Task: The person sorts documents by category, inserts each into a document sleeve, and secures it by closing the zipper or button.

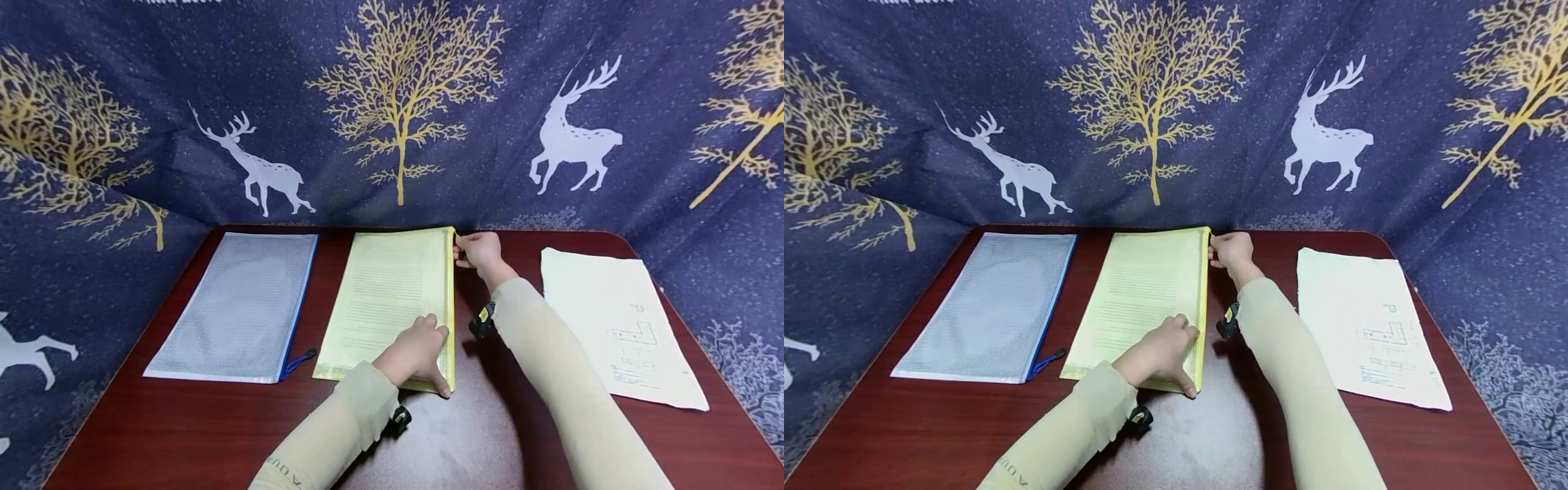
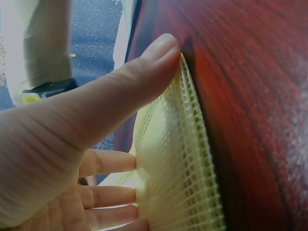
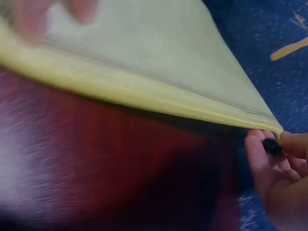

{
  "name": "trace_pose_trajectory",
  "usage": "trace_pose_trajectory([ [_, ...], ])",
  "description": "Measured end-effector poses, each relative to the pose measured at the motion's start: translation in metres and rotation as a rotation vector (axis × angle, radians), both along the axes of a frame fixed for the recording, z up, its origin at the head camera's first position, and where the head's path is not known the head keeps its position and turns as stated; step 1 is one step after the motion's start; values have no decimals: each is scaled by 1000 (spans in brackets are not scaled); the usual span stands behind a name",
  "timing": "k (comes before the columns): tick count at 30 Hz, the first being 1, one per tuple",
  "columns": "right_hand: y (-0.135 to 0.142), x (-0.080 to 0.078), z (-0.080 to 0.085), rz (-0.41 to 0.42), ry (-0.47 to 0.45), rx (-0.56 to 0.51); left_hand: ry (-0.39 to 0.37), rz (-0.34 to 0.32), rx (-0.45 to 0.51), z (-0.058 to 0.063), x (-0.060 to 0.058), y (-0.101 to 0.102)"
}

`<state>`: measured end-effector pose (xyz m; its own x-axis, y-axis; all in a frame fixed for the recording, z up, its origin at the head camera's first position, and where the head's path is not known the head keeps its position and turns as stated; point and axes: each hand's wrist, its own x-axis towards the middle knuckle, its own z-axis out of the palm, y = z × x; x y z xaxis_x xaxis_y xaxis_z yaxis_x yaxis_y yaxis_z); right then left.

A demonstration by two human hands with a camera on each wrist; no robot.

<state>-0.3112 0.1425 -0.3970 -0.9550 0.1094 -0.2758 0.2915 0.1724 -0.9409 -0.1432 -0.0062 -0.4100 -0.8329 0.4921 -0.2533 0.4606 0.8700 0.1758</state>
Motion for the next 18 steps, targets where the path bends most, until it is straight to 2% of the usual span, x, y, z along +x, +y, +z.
trace_pose_trajectory([
  [4,7,6,-15,52,-50,41,6,-7,-3,0,-1,2],
  [8,16,14,-21,120,-58,144,5,-14,6,-1,-2,4],
  [12,27,24,-20,213,-18,298,5,-13,6,-2,-4,7],
  [18,49,40,-13,351,117,588,14,-3,-11,-3,-9,13],
])
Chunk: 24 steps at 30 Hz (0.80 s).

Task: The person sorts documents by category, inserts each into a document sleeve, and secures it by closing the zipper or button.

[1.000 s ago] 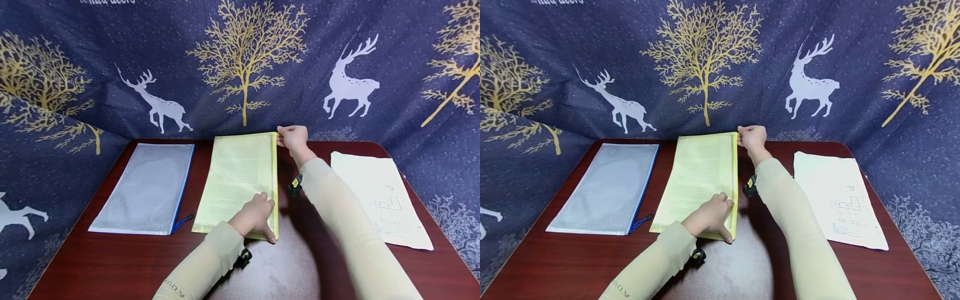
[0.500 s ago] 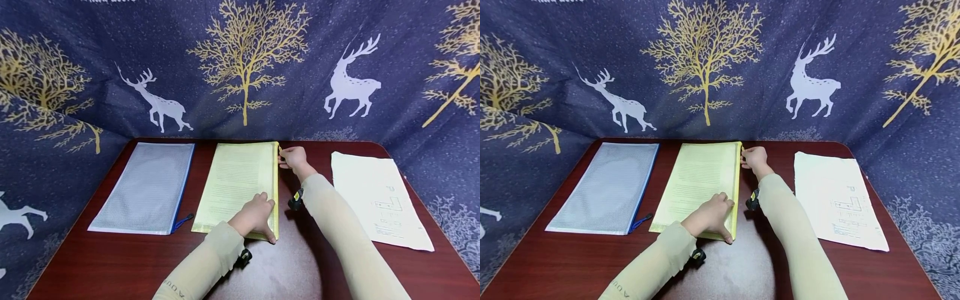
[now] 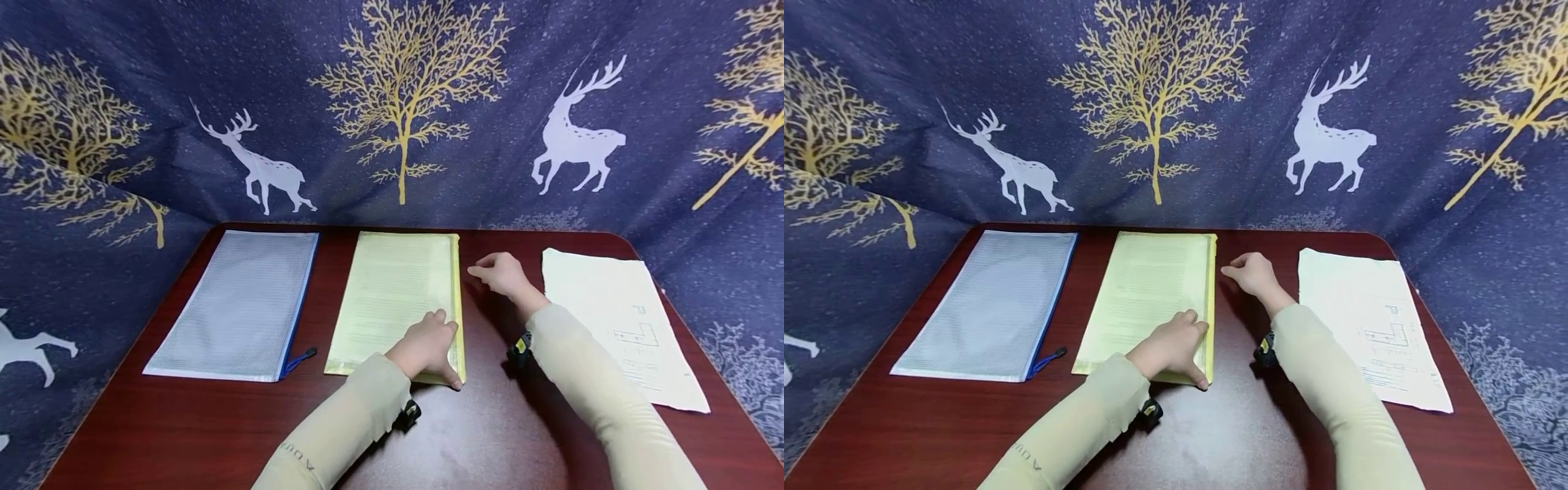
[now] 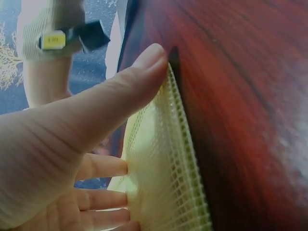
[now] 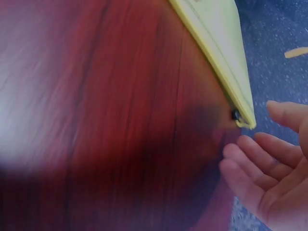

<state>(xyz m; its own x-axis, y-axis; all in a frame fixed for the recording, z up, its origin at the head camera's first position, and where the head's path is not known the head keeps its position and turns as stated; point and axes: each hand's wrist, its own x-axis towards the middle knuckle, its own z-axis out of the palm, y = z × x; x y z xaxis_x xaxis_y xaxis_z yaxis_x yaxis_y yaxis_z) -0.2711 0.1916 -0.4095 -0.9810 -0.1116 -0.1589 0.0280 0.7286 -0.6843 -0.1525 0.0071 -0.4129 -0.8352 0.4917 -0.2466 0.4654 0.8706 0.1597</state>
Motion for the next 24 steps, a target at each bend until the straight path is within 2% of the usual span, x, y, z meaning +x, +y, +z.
trace_pose_trajectory([
  [3,16,7,2,59,68,118,6,-3,-2,0,-2,4],
  [6,32,15,3,94,107,177,8,-7,-5,0,-4,8],
  [12,67,32,11,110,122,263,16,-5,-9,-2,-7,16],
  [20,116,46,18,55,113,361,44,-2,-25,-8,-10,29],
  [24,141,52,20,-1,58,414,47,-7,-25,-11,-11,33],
])
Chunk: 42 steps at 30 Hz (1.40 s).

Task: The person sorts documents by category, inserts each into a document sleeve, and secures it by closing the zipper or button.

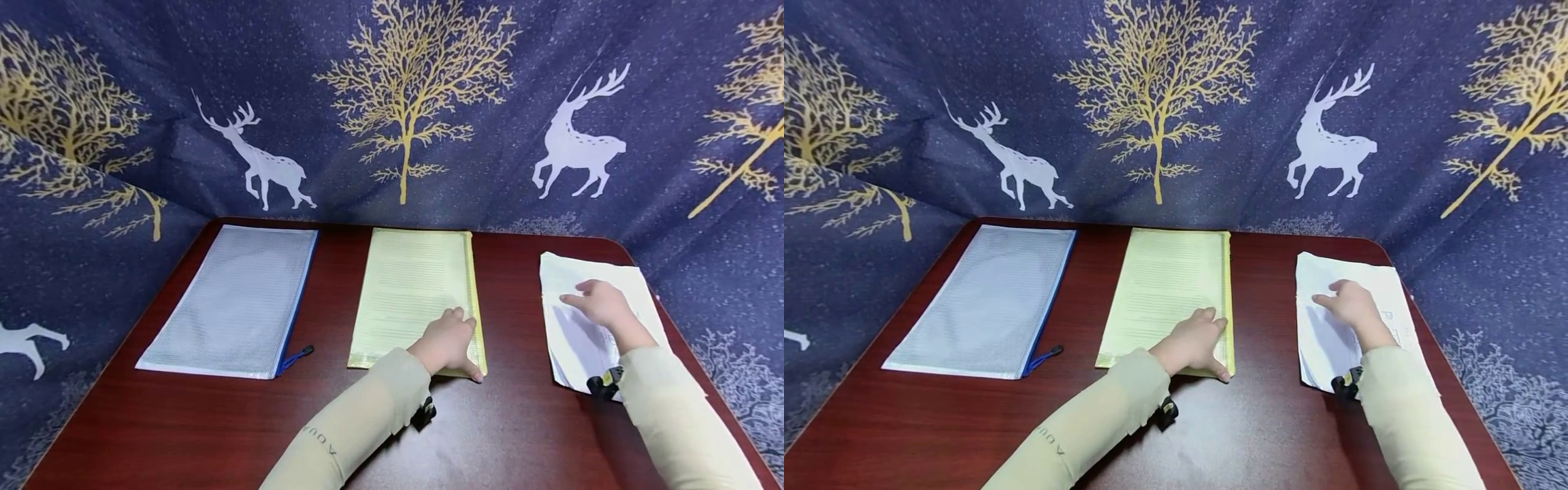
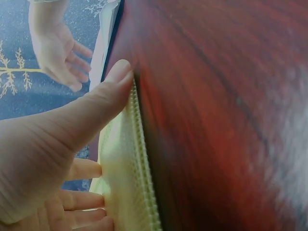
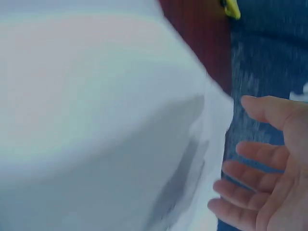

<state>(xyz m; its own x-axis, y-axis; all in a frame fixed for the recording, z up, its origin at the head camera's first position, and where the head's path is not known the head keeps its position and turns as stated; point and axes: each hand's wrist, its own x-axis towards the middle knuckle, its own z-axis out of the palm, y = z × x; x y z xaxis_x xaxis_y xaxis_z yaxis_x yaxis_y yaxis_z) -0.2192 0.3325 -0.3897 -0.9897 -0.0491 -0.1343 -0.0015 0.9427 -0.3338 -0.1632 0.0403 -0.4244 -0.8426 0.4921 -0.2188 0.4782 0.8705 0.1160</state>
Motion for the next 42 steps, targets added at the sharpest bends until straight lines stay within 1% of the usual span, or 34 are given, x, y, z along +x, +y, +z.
trace_pose_trajectory([
  [2,14,3,-1,-62,-46,23,-1,-1,8,-1,0,3],
  [7,45,14,-5,-262,-185,36,-18,15,27,0,2,7],
  [8,50,16,-6,-292,-211,30,-21,17,32,0,3,7],
  [10,60,19,-8,-317,-262,28,-23,17,42,1,3,9],
  [13,68,20,-10,-309,-304,17,-30,13,63,2,3,11],
  [15,70,19,-11,-295,-303,16,-39,11,82,2,1,12],
  [17,70,17,-11,-291,-295,19,-62,12,123,2,-1,12],
  [19,69,16,-11,-292,-299,36,-94,7,189,2,-4,10],
  [23,70,16,-8,-287,-328,68,-162,-6,375,2,-10,1],
  [26,70,17,-7,-267,-331,77,-155,-15,456,3,-14,-10],
  [28,71,19,-7,-256,-332,78,-136,-5,466,4,-16,-19],
  [31,72,21,-9,-244,-326,90,-104,30,436,5,-19,-33],
  [35,72,22,-12,-251,-322,86,-82,102,396,3,-21,-53],
  [38,73,22,-12,-256,-324,72,-65,158,394,3,-24,-71],
  [42,74,21,-11,-236,-333,69,-37,235,397,4,-27,-97],
])
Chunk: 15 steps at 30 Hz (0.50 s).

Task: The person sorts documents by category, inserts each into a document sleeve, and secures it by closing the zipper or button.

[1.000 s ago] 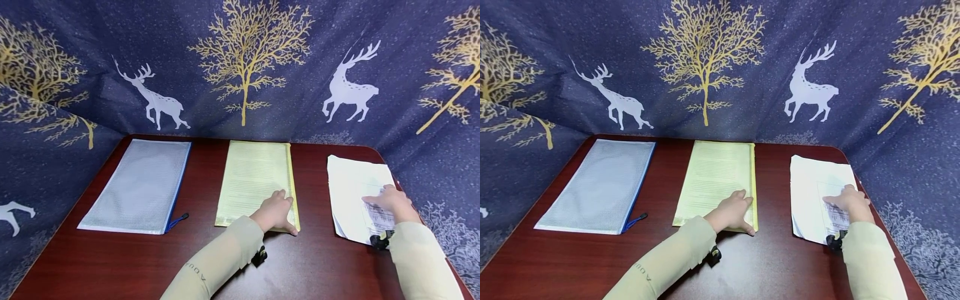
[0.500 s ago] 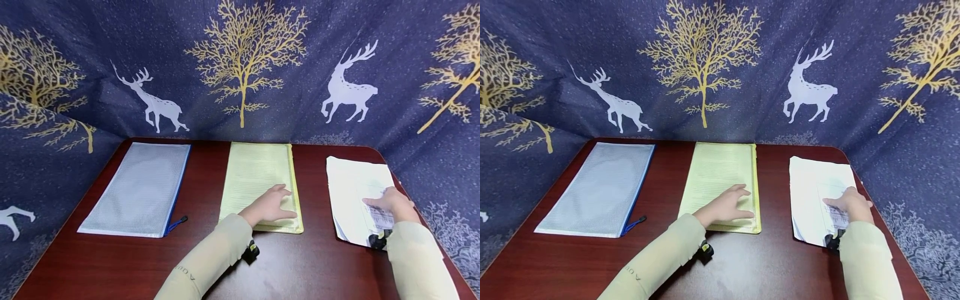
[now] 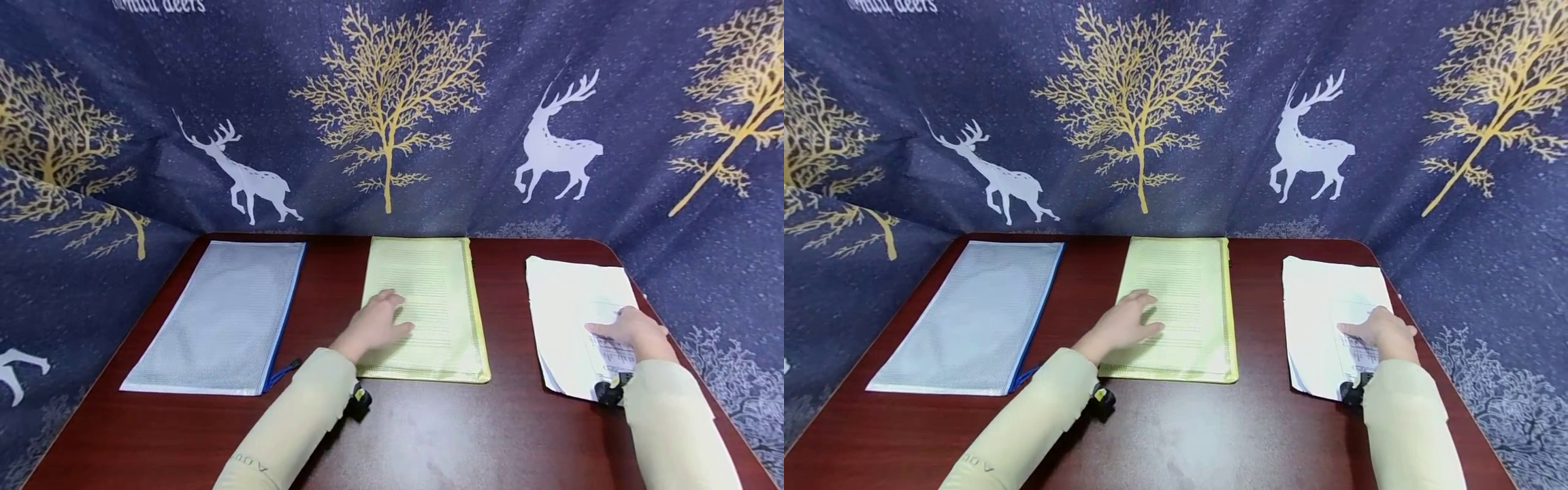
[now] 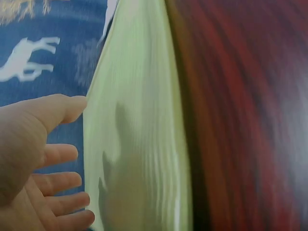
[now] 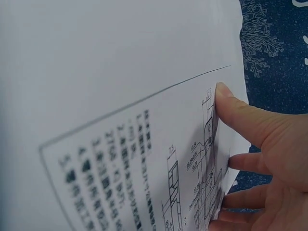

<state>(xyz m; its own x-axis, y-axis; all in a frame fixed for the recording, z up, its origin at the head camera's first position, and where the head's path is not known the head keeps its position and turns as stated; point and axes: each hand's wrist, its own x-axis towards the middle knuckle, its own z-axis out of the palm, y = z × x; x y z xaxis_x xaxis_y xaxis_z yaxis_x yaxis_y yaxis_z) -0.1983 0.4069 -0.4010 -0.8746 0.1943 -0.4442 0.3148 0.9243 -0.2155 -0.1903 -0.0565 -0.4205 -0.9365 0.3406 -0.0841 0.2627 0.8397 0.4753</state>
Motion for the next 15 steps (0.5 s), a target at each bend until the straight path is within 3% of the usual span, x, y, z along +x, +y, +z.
trace_pose_trajectory([
  [8,-2,3,0,4,3,11,2,119,-22,4,0,-53],
  [15,0,4,-2,-6,2,-24,28,189,-116,8,-2,-94],
])
